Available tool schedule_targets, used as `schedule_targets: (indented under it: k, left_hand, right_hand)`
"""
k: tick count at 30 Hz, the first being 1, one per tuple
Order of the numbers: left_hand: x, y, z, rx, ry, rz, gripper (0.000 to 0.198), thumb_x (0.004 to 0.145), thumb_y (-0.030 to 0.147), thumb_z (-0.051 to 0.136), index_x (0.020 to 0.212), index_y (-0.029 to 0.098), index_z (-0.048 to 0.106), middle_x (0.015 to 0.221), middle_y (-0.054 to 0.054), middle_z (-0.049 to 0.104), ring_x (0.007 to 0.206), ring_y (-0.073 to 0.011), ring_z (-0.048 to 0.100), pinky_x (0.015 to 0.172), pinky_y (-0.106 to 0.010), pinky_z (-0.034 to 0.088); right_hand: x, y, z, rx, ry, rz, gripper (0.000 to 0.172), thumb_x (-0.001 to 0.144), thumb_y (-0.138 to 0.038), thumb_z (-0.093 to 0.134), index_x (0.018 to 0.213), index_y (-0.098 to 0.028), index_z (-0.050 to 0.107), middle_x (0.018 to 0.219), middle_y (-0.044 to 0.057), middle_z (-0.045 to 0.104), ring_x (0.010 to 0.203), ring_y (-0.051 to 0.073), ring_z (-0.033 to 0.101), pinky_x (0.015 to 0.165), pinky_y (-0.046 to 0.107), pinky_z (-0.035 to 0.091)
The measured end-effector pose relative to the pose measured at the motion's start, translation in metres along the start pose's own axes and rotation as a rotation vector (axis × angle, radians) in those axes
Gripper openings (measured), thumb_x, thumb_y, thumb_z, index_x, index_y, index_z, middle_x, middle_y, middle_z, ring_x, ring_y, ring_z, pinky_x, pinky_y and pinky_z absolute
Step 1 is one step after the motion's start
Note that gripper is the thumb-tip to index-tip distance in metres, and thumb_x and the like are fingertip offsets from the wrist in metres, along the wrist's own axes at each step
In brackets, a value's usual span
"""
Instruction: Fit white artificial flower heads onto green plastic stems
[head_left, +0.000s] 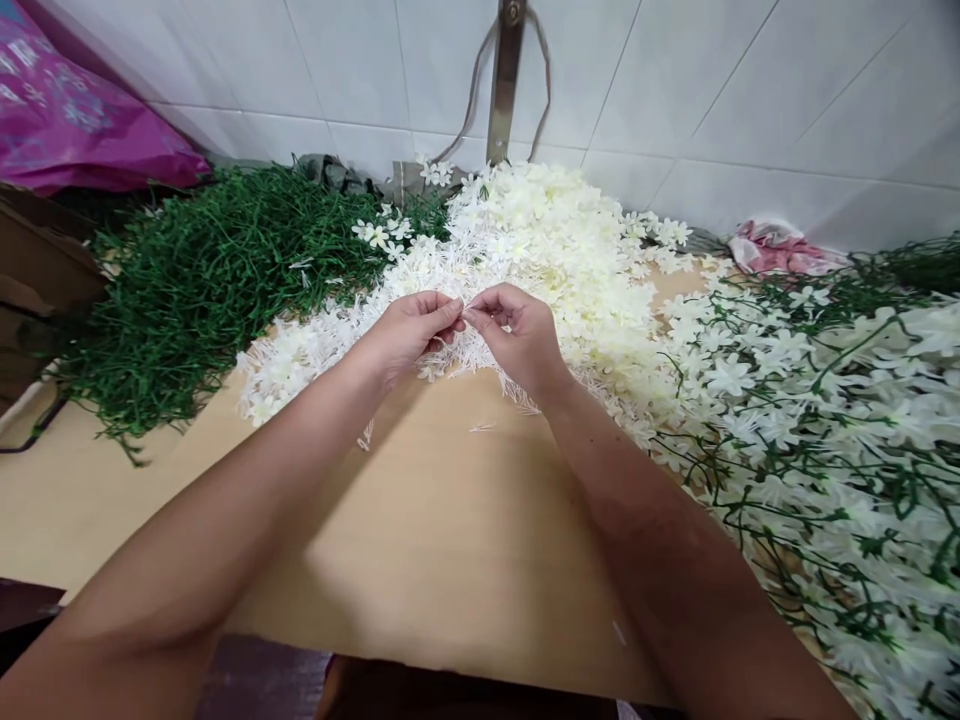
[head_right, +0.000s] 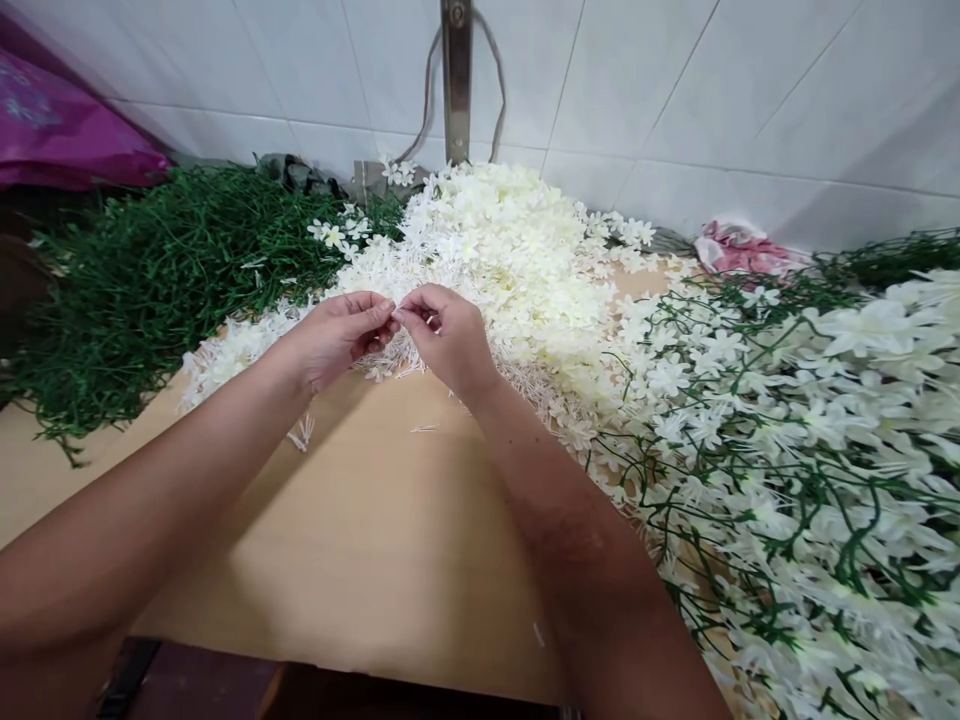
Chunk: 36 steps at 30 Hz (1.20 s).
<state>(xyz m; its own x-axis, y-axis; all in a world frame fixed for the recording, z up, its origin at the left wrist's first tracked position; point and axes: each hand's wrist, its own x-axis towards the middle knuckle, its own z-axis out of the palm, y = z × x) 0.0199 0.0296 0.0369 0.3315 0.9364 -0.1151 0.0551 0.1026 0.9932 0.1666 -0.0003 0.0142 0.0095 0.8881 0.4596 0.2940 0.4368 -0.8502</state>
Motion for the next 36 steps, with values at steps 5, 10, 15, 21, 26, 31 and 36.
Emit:
schedule_targets:
  k: [5,10,15,21,26,31,36]
  left_hand:
    - [-0.015,-0.01,-0.02,0.641,0.057,0.195,0.02,0.083,0.035,0.057,0.079,0.016,0.063,0.075,-0.003,0.064,0.065,-0.0132,0.052,0.063,-0.027,0.04]
    - [-0.036,-0.03,-0.027,1.452,-0.05,0.359,0.033,0.084,0.018,0.046,0.107,0.015,0.07,0.101,-0.013,0.067,0.09,-0.0271,0.061,0.076,-0.038,0.045]
    - [-0.031,-0.039,-0.029,1.368,-0.015,0.351,0.029,0.087,0.02,0.045,0.098,0.015,0.072,0.096,-0.012,0.068,0.089,-0.026,0.062,0.078,-0.038,0.046]
    - [-0.027,-0.029,-0.035,0.547,0.229,0.209,0.006,0.077,0.02,0.06,0.073,0.015,0.061,0.068,0.0,0.059,0.064,-0.0122,0.051,0.063,-0.025,0.04]
    - [-0.032,-0.016,-0.033,-0.217,0.198,-0.105,0.016,0.067,0.015,0.074,0.069,0.014,0.058,0.053,0.003,0.054,0.049,-0.0073,0.049,0.049,-0.018,0.035]
    - [-0.035,-0.017,-0.031,-0.383,0.191,-0.219,0.01,0.074,0.003,0.065,0.073,0.012,0.06,0.056,0.0,0.063,0.052,-0.0095,0.061,0.051,-0.017,0.043]
    - [-0.035,-0.021,-0.029,-0.429,0.218,-0.275,0.019,0.08,-0.005,0.053,0.074,0.012,0.058,0.054,-0.002,0.064,0.051,-0.011,0.065,0.05,-0.016,0.046]
  right_hand:
    - [0.002,0.002,0.001,0.079,-0.004,0.06,0.015,0.082,-0.02,0.057,0.07,-0.022,0.047,0.072,-0.001,0.053,0.066,0.011,0.051,0.059,0.027,0.043]
    - [0.004,0.012,0.004,0.263,-0.025,0.17,0.017,0.079,-0.022,0.062,0.075,-0.022,0.046,0.064,-0.005,0.05,0.056,0.008,0.048,0.053,0.025,0.041]
    - [0.002,0.016,0.007,0.353,-0.132,0.17,0.018,0.073,-0.028,0.07,0.077,-0.019,0.054,0.066,-0.004,0.054,0.059,0.007,0.049,0.055,0.025,0.042]
    - [-0.001,0.01,0.012,0.402,-0.184,0.207,0.026,0.068,-0.033,0.077,0.073,-0.019,0.055,0.065,-0.004,0.056,0.059,0.008,0.049,0.057,0.026,0.043]
    - [-0.007,0.002,0.024,0.387,-0.174,0.219,0.025,0.069,-0.034,0.075,0.074,-0.019,0.055,0.07,-0.001,0.061,0.064,0.01,0.056,0.063,0.028,0.049]
    - [-0.013,0.002,0.033,0.248,-0.077,0.109,0.008,0.076,-0.023,0.063,0.075,-0.019,0.057,0.079,0.001,0.059,0.074,0.012,0.058,0.064,0.027,0.051]
    - [-0.017,0.009,0.037,0.154,-0.044,0.059,0.008,0.077,-0.022,0.063,0.076,-0.02,0.056,0.088,0.003,0.056,0.083,0.014,0.059,0.066,0.027,0.055]
